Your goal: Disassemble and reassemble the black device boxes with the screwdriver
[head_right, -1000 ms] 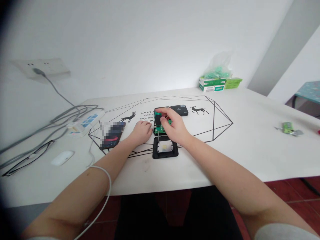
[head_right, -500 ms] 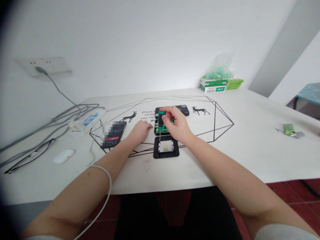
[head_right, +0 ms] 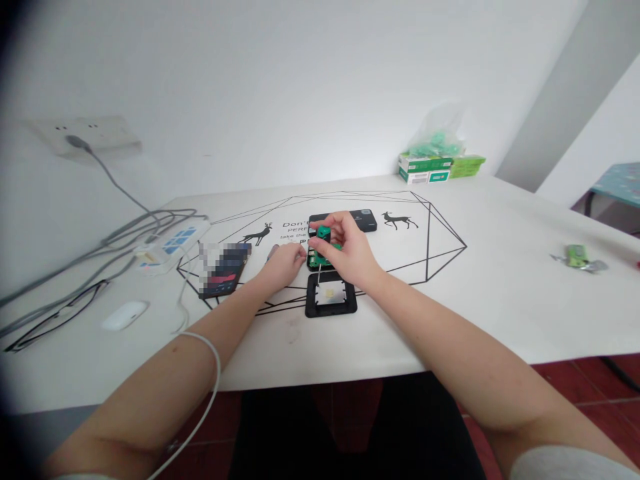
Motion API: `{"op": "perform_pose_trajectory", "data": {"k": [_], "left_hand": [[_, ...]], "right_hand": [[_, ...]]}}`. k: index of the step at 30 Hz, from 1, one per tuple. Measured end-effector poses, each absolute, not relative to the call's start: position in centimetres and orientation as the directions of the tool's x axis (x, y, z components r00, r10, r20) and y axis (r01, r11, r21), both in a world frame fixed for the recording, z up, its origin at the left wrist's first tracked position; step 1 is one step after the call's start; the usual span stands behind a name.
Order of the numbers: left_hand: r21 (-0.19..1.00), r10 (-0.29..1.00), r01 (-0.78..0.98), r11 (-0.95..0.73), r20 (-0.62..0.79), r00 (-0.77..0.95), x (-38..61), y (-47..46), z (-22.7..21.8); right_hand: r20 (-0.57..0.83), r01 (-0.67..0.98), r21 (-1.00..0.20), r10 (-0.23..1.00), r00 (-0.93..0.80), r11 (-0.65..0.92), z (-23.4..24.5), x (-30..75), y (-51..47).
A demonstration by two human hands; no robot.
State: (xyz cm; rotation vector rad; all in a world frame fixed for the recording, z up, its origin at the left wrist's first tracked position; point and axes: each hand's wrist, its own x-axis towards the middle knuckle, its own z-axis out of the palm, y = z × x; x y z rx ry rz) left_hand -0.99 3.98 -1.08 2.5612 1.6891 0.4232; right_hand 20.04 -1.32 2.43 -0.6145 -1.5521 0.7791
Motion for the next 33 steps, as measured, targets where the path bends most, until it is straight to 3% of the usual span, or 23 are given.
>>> {"op": "perform_pose_trajectory", "data": {"k": [7,15,19,23,27,33], "left_hand": [[0.220,0.886,0.861,-0.459,0.183,0.426,-1.2,3.9,-1.5],[0.059,0.878,0.880,-0.471,0.128,0.461,-1.2,4.4,-2.9],[0.024,0.888,0.894,-0.448,0.129,0.441,-1.4,4.5,-3.3],[0.017,0.901,0.907,-0.421,0.122,0.416,-1.4,4.5,-3.4],[0.059,0.882,0.890,-0.452,0.181,0.436,-1.4,4.6,-3.1],[0.269,0.851,0.813,-0.517,0.269,0.452,-1.8,5.2,-2.7]], "right_hand": [[0.710,0.076,-0.691,0.695,-0.114,0.719,2.8,20.3,-1.8],[0.757,0.190,-0.628,0.649,-0.073,0.754,2.8,20.3,-1.6],[0.739,0.139,-0.660,0.672,-0.059,0.738,3.0,20.5,-1.8],[0.671,-0.037,-0.737,0.725,-0.154,0.674,3.2,20.5,-2.0],[0.682,-0.015,-0.725,0.715,-0.156,0.688,3.1,20.2,-1.9],[0.741,0.116,-0.650,0.660,-0.122,0.751,3.1,20.3,-1.9]]}}
